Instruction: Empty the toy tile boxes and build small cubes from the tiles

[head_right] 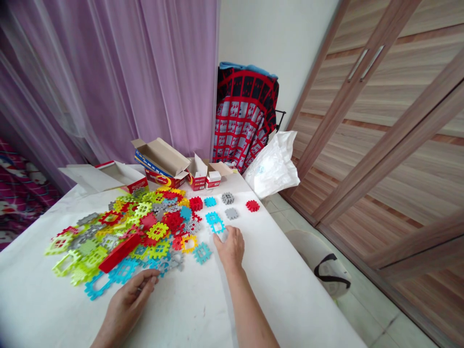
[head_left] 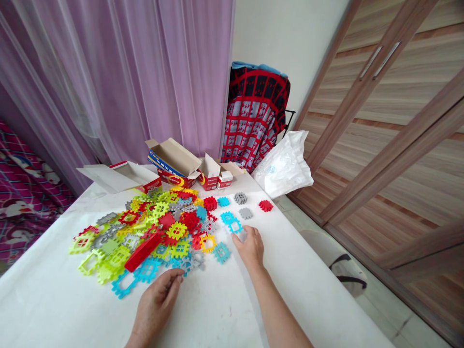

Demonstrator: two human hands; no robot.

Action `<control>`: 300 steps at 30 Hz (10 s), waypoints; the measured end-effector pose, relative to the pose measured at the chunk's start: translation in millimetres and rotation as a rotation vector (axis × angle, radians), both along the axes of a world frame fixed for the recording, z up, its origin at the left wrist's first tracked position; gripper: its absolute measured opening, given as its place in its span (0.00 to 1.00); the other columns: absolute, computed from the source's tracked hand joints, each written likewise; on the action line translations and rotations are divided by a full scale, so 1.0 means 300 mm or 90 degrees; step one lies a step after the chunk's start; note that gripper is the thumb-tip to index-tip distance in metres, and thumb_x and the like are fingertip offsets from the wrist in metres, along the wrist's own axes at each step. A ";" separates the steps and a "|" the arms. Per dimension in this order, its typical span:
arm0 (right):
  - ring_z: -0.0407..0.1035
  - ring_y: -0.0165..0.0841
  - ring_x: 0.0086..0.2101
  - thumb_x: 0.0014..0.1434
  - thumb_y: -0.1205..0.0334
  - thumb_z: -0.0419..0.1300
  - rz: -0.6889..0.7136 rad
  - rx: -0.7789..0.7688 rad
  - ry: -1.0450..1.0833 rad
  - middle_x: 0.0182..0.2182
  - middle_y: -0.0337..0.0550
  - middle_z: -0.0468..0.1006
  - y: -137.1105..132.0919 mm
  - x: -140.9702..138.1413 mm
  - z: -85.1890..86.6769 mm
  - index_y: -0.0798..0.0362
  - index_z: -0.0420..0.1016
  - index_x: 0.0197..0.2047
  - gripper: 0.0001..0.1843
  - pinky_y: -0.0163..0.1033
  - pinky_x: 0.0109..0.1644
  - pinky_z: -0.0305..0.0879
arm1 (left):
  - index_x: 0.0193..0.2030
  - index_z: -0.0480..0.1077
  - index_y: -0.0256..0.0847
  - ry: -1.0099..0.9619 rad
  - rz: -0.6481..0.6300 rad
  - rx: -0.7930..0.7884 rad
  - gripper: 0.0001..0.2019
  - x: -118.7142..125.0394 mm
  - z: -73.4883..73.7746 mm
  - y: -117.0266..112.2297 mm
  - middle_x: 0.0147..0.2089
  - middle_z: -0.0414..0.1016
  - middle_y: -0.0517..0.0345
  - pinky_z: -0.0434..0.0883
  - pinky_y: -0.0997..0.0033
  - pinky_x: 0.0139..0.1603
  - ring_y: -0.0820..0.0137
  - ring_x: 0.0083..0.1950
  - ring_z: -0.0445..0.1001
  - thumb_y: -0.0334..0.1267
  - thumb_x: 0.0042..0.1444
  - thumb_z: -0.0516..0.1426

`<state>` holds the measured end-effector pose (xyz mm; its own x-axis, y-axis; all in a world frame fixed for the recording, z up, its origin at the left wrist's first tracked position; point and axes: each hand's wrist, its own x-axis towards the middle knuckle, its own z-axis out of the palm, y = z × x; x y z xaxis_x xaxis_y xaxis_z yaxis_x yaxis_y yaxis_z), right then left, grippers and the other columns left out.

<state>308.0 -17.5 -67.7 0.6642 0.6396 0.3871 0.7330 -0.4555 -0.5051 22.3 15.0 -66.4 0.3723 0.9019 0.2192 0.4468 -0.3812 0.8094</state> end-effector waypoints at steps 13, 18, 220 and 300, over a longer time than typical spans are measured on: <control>0.68 0.40 0.46 0.53 0.51 0.63 -0.030 -0.033 0.015 0.43 0.49 0.76 0.152 -0.003 0.003 0.54 0.73 0.46 0.21 0.41 0.49 0.59 | 0.38 0.76 0.48 0.004 0.005 -0.021 0.15 0.001 -0.008 0.001 0.34 0.81 0.60 0.76 0.73 0.37 0.68 0.35 0.79 0.52 0.55 0.54; 0.68 0.42 0.46 0.54 0.50 0.62 -0.033 -0.053 0.019 0.44 0.51 0.76 0.159 -0.004 0.008 0.54 0.74 0.47 0.21 0.42 0.47 0.59 | 0.38 0.76 0.47 0.008 -0.001 -0.016 0.15 0.002 0.006 -0.003 0.34 0.82 0.59 0.75 0.74 0.36 0.68 0.34 0.79 0.51 0.55 0.54; 0.71 0.35 0.32 0.52 0.56 0.50 -0.025 0.140 0.147 0.37 0.47 0.80 -0.080 0.187 -0.072 0.53 0.78 0.37 0.18 0.39 0.43 0.66 | 0.40 0.74 0.47 0.026 0.000 -0.034 0.15 0.006 -0.010 0.007 0.34 0.81 0.60 0.75 0.70 0.38 0.67 0.35 0.78 0.51 0.56 0.51; 0.70 0.33 0.32 0.50 0.49 0.59 0.039 0.126 0.133 0.43 0.42 0.77 -0.025 -0.074 -0.057 0.50 0.66 0.51 0.26 0.39 0.40 0.65 | 0.38 0.74 0.48 0.013 -0.011 0.036 0.12 0.003 -0.002 -0.010 0.32 0.81 0.63 0.74 0.74 0.35 0.70 0.34 0.79 0.46 0.57 0.52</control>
<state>285.8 -25.2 -84.7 0.7048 0.6068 0.3675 0.6272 -0.2908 -0.7226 23.2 12.1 -66.8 0.3924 0.8819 0.2614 0.4566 -0.4334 0.7770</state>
